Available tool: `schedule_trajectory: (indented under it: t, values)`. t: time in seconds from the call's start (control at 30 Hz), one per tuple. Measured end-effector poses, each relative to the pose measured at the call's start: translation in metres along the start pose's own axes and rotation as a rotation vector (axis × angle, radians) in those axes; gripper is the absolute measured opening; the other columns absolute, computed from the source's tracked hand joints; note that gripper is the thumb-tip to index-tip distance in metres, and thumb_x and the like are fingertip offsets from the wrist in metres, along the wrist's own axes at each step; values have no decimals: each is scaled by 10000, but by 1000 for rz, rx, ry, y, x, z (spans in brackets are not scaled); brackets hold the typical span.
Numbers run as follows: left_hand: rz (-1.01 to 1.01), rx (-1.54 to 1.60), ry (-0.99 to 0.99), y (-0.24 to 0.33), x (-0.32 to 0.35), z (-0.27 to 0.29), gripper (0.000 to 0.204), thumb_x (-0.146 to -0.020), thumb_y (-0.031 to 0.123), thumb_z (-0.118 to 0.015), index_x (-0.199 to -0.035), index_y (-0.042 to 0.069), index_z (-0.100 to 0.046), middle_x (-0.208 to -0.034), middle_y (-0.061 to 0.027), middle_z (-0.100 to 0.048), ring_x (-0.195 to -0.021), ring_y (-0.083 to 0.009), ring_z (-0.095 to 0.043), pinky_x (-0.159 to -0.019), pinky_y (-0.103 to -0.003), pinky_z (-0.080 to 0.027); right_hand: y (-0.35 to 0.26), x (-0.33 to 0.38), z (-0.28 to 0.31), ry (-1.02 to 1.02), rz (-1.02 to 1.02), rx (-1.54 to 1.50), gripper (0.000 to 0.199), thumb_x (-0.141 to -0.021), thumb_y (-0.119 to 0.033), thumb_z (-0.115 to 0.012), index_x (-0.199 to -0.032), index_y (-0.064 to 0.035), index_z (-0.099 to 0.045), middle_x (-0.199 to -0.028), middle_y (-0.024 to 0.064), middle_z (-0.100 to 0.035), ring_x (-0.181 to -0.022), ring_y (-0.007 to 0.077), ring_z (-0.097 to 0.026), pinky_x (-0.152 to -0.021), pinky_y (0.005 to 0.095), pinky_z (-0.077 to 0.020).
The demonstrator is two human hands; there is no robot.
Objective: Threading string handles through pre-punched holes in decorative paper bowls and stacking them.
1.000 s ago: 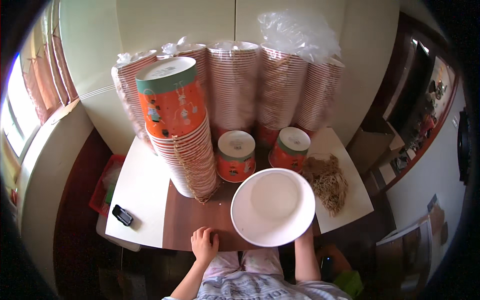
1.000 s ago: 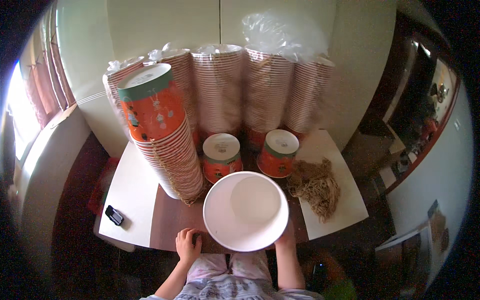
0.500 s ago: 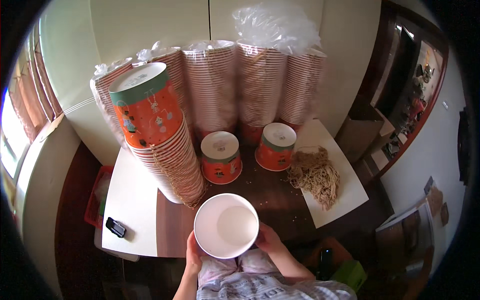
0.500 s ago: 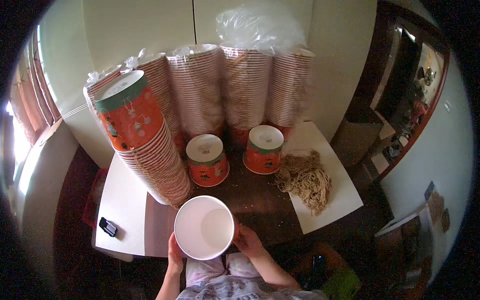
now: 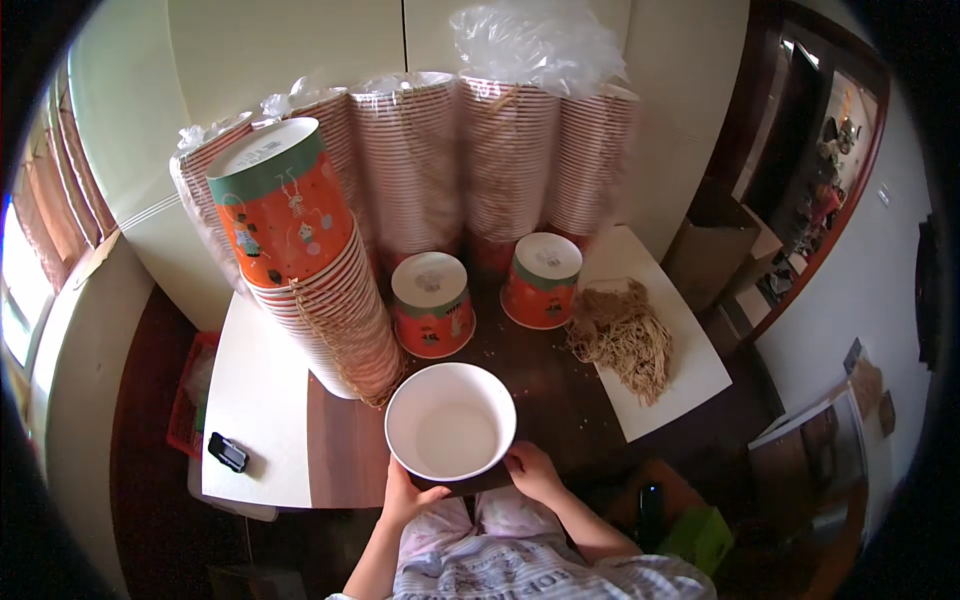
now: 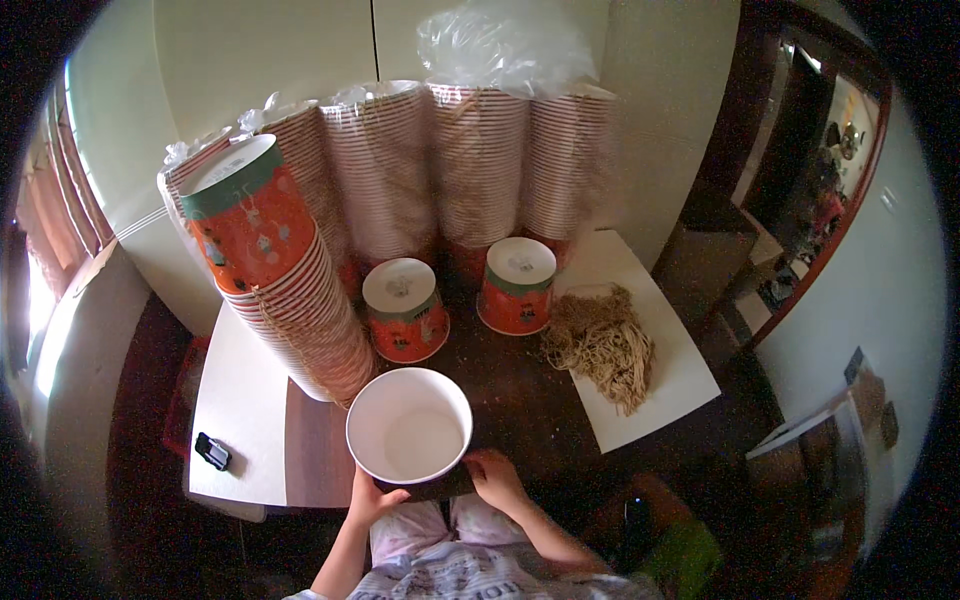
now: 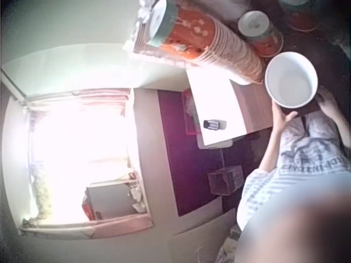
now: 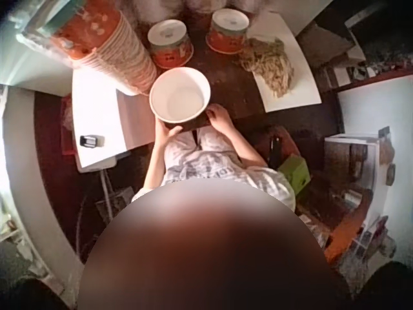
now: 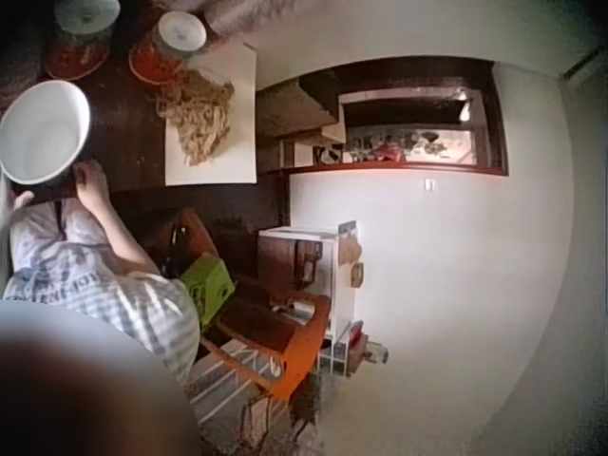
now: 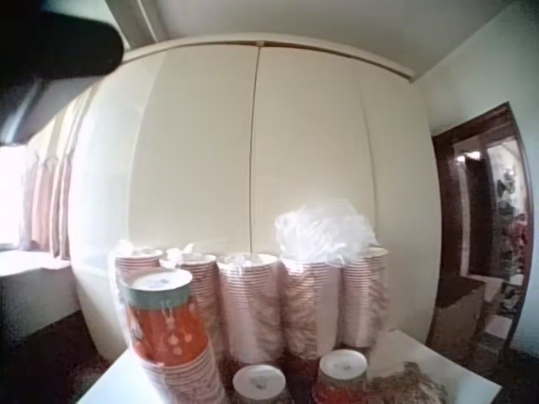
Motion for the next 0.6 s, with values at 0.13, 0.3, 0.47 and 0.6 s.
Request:
schedule_trajectory:
  t: [0.13,0.3,0.47,0.6]
  values:
    - [25,-309,-30,0,-9,1,914,-489,313,-831,-1214,9,-364,-1174,-165,-444,-1103,-336,-432,-918,-418,-349,-9,-8,12,193,168,301,351,-740,-115,-558,-1070,-6,-507,-1028,179,-538,-961,341,-506,-851,434,-401]
    - [-61,-828,-101,9,-8,-14,920,-530,417,-789,-1232,16,-349,-1195,-155,-437,-1131,-301,-420,-933,-427,-319,-2,-11,6,174,102,424,395,-707,-97,-547,-1088,-16,-483,-1090,164,-511,-1036,313,-477,-886,437,-371]
    - [5,-947,-125,9,-8,-18,895,-562,502,-738,-1222,20,-372,-1233,-121,-432,-1161,-262,-402,-945,-403,-300,-13,-9,8,285,200,444,319,-679,-84,-535,-989,-17,-502,-998,161,-536,-976,318,-498,-858,432,-381]
    - [31,-972,-134,11,-10,-20,873,-577,545,-707,-1220,43,-394,-1239,-98,-441,-1192,-242,-370,-954,-390,-286,-14,-9,7,269,198,478,252,-673,-96,-528,-910,-9,-521,-937,164,-554,-945,311,-510,-864,430,-377]
Point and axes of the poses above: each hand's wrist, its own x-axis away from the middle knuckle, its own z-axis out of the back of the hand, y = z × x, the point moved 7 cm from there along -x, towards the middle knuckle
